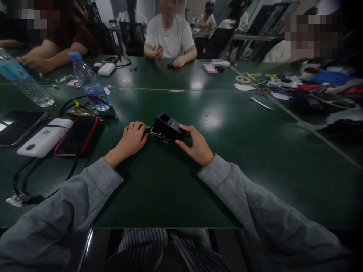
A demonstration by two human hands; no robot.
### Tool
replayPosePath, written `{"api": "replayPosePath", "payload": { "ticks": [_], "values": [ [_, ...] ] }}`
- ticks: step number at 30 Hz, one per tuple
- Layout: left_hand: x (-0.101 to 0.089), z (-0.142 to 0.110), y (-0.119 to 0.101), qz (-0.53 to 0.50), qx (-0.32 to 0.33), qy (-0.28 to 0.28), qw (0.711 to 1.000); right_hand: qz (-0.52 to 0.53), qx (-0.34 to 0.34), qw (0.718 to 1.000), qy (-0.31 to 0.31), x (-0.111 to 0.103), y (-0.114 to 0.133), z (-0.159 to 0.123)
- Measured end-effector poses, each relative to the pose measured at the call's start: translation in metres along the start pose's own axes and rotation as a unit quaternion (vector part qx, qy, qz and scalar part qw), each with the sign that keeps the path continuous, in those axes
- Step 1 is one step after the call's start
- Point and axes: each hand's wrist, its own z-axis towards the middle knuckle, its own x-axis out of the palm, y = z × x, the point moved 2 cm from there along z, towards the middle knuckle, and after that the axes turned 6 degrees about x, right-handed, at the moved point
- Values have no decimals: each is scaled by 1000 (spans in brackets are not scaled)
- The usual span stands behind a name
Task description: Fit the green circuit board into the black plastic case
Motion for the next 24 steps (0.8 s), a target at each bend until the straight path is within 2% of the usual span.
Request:
{"api": "replayPosePath", "payload": {
  "ticks": [7, 13, 24],
  "values": [
    [1, 0, 1, 2, -5, 4, 1000, -4, -73, 995, -63, -3, 3, 1],
    [5, 1, 3, -6, -7, -2, 1000, 0, -93, 991, -92, -6, 9, 0],
    [4, 0, 4, 0, 4, -3, 1000, -2, -45, 999, -22, 1, -5, 0]
  ]
}}
